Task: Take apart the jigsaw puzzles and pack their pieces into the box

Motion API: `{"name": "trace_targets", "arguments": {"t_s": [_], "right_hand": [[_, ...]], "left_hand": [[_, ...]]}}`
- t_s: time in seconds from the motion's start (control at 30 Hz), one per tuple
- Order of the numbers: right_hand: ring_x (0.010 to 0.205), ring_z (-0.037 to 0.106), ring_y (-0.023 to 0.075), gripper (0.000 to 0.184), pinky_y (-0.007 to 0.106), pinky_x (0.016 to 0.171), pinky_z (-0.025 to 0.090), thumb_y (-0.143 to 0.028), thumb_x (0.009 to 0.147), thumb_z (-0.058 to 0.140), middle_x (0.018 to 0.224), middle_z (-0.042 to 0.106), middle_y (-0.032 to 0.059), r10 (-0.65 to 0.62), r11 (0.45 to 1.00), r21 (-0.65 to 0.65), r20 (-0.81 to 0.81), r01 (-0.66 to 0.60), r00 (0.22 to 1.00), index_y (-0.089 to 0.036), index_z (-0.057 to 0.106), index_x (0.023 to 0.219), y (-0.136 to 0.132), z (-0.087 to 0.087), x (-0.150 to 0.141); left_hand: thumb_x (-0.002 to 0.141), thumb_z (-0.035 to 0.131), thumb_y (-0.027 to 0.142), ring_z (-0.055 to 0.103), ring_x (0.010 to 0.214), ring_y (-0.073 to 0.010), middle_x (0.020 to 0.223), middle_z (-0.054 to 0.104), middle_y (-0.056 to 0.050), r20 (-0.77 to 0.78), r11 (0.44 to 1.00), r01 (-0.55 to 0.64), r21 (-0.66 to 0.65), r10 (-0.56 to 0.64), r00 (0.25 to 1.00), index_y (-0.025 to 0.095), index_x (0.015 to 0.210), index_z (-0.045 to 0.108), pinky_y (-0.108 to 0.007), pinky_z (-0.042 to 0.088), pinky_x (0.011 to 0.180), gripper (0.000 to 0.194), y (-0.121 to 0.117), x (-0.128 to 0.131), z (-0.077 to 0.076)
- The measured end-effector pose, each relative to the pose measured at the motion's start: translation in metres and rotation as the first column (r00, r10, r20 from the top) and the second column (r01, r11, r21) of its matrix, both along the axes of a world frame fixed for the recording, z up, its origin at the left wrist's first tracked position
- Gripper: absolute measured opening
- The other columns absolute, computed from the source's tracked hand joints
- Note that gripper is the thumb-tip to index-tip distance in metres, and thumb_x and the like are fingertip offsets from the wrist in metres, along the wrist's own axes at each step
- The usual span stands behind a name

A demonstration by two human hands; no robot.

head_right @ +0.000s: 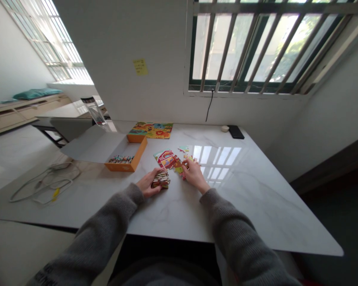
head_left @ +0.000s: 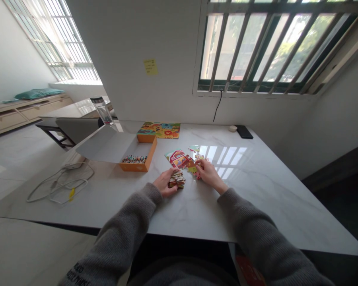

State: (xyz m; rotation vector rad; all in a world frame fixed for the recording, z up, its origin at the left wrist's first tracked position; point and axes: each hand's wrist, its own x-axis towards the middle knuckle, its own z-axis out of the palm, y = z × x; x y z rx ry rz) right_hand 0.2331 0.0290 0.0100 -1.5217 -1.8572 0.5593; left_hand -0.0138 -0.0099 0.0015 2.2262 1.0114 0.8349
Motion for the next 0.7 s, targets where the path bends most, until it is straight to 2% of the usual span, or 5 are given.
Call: {"name": "trace_targets", "arguments": {"t_s": [0.1, 0.2, 0.3, 0.5, 0.7], "right_hand": [[0.067, 0.057, 0.0162, 0.018, 0.028, 0.062, 0.046, -0.031, 0.087, 0.05, 0.077, 0.061, 0.0004, 0.064, 0.996, -0.047, -0.237, -0.077, 0.969, -0.02, 0.058, 0.099, -0.003, 0.002, 0.004], [0.054, 0.053, 0.0119, 0.024, 0.024, 0.051, 0.043, -0.04, 0.086, 0.053, 0.071, 0.058, -0.0039, 0.084, 0.965, -0.17, -0.528, -0.202, 0.845, -0.021, 0.051, 0.1, -0.011, 0.008, 0.007], [0.044, 0.048, 0.0084, 0.032, 0.019, 0.042, 0.033, -0.047, 0.085, 0.058, 0.063, 0.052, -0.0089, 0.098, 0.934, -0.19, -0.681, -0.304, 0.726, -0.023, 0.048, 0.103, -0.016, 0.015, 0.011], [0.043, 0.044, 0.0062, 0.032, 0.019, 0.042, 0.036, -0.048, 0.087, 0.061, 0.064, 0.049, -0.0096, 0.226, 0.901, -0.095, -0.73, -0.424, 0.645, -0.024, 0.05, 0.105, -0.023, 0.025, 0.016], [0.063, 0.054, 0.0113, 0.032, 0.022, 0.053, 0.044, -0.051, 0.088, 0.06, 0.081, 0.058, -0.002, 0.361, 0.816, -0.151, -0.622, -0.558, 0.695, -0.025, 0.053, 0.104, -0.038, 0.041, 0.027]], "left_hand": [[0.067, 0.065, 0.017, 0.064, 0.104, -0.0254, 0.115, 0.063, -0.01, -0.03, 1.0, -0.018, 0.022, 0.019, 0.999, 0.02, 0.126, 0.043, -0.042, 0.049, 0.098, 0.062, -0.001, 0.0, 0.001], [0.068, 0.066, 0.019, 0.064, 0.104, -0.0262, 0.113, 0.065, -0.009, -0.053, 0.998, -0.043, 0.035, 0.045, 0.998, 0.021, 0.125, 0.044, -0.043, 0.049, 0.098, 0.061, -0.001, 0.0, 0.002], [0.069, 0.067, 0.019, 0.063, 0.107, -0.0273, 0.115, 0.065, -0.01, -0.053, 0.998, -0.052, 0.047, 0.055, 0.997, 0.02, 0.126, 0.044, -0.044, 0.049, 0.1, 0.062, -0.003, 0.001, 0.004], [0.071, 0.07, 0.02, 0.066, 0.104, -0.025, 0.114, 0.066, -0.01, 0.049, 0.995, -0.091, -0.052, 0.094, 0.994, 0.02, 0.125, 0.043, -0.042, 0.051, 0.097, 0.061, -0.006, 0.004, 0.006], [0.078, 0.067, 0.025, 0.067, 0.101, -0.0222, 0.118, 0.064, -0.012, 0.16, 0.981, -0.076, -0.178, 0.106, 0.981, 0.018, 0.137, 0.031, -0.041, 0.053, 0.096, 0.07, -0.003, 0.005, 0.001]]}}
